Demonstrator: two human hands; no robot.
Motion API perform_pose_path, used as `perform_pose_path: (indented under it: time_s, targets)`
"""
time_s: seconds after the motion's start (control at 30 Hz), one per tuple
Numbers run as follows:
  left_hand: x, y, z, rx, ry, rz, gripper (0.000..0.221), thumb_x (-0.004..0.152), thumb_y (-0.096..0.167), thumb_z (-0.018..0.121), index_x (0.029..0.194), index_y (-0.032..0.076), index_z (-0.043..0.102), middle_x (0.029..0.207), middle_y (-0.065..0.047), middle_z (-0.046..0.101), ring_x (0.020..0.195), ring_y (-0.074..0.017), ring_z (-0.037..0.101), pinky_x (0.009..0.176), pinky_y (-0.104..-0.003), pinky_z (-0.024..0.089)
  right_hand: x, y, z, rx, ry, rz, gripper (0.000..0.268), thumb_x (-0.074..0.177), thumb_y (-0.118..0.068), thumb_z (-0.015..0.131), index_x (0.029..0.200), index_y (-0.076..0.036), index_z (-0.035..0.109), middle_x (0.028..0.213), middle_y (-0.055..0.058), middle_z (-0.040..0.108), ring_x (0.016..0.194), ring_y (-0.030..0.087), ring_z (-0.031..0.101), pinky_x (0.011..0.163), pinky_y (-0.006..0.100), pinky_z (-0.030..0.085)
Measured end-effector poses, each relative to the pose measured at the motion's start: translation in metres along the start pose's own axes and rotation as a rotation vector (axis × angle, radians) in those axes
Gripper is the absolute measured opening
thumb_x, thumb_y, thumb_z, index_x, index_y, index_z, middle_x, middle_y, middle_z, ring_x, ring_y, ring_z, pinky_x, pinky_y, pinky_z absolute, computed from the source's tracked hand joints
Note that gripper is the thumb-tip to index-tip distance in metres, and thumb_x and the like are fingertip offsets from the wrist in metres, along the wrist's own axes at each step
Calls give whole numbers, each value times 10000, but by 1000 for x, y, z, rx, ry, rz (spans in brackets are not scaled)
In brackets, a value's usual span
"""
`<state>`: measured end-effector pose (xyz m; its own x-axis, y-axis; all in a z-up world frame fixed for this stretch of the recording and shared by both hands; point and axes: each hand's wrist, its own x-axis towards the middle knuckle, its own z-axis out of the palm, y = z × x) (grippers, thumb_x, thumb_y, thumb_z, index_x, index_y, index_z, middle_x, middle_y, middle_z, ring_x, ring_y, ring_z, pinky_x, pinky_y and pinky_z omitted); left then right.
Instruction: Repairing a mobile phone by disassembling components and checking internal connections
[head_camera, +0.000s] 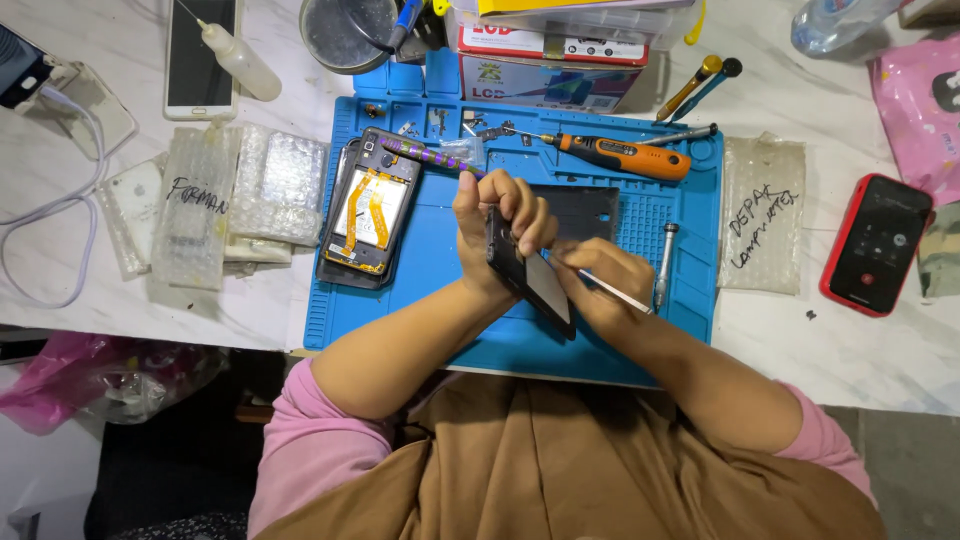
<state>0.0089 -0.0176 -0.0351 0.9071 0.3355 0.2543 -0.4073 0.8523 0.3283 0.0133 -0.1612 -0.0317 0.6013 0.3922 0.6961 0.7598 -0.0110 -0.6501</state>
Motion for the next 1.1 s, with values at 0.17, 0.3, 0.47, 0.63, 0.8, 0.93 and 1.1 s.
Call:
perform_pose_path:
  time_s: [0.17, 0.3, 0.47, 0.63, 0.8, 0.93, 1.1]
  targets:
    - [22, 22, -14, -68, 40, -50, 527, 1077, 540, 322, 739, 140, 384, 587, -3, 313, 449, -126, 385, 460, -255, 312, 2, -1, -12, 138, 1, -113, 82, 917, -1, 795, 928, 37, 723, 883, 183, 754, 823, 411, 774, 684, 439, 630]
    - [36, 34, -35, -184, 189, -138, 561, 1025, 609, 357, 736, 131, 410, 593, -6, 320, 470, -127, 370, 488, -255, 299, 12, -12, -17, 75, -180, -439, 66, 848, -53, 842, 887, -91, 804, 1009, 104, 804, 1004, 346, 788, 856, 400, 634]
    - [26, 18, -23, -116, 273, -133, 518, 1039, 639, 376, 898, 147, 459, 671, -9, 370, 579, -148, 442, 578, -285, 356, 16, -9, 2, -89, -112, -485, 62, 890, -66, 824, 864, -88, 772, 1207, 236, 749, 1109, 470, 726, 865, 466, 620]
    - [5, 4, -3, 272, 187, -225, 605, 1075, 654, 270, 1513, 241, 212, 1255, -111, 518, 1078, -202, 681, 874, -287, 632, 1, 15, -19, -134, -144, -415, 85, 895, -40, 797, 977, -49, 819, 1297, 292, 719, 1083, 406, 750, 861, 367, 631]
    - [0, 14, 11, 212, -71, -446, 1178, 923, 91, 716, 1598, 373, -208, 1547, -270, 363, 1313, -532, 527, 979, -613, 551, 3, 23, -42, -177, -70, -445, 118, 888, 59, 790, 998, 18, 805, 1290, 374, 688, 1064, 465, 736, 829, 414, 634]
    - [-3, -3, -4, 33, -70, -558, 970, 955, 14, 687, 1617, 214, 7, 1548, -288, 422, 1230, -553, 583, 870, -644, 588, 20, -1, -37, -207, -75, -487, 96, 903, 141, 736, 959, 66, 758, 1231, 377, 703, 1029, 476, 741, 803, 446, 664]
    - [3, 7, 2, -53, -28, -542, 823, 1012, 346, 644, 1604, 300, 75, 1615, -328, 288, 1301, -606, 484, 946, -722, 522, 6, 24, -36, -264, 129, -546, 98, 851, -97, 900, 896, -57, 823, 1202, 330, 709, 1060, 467, 696, 859, 491, 575]
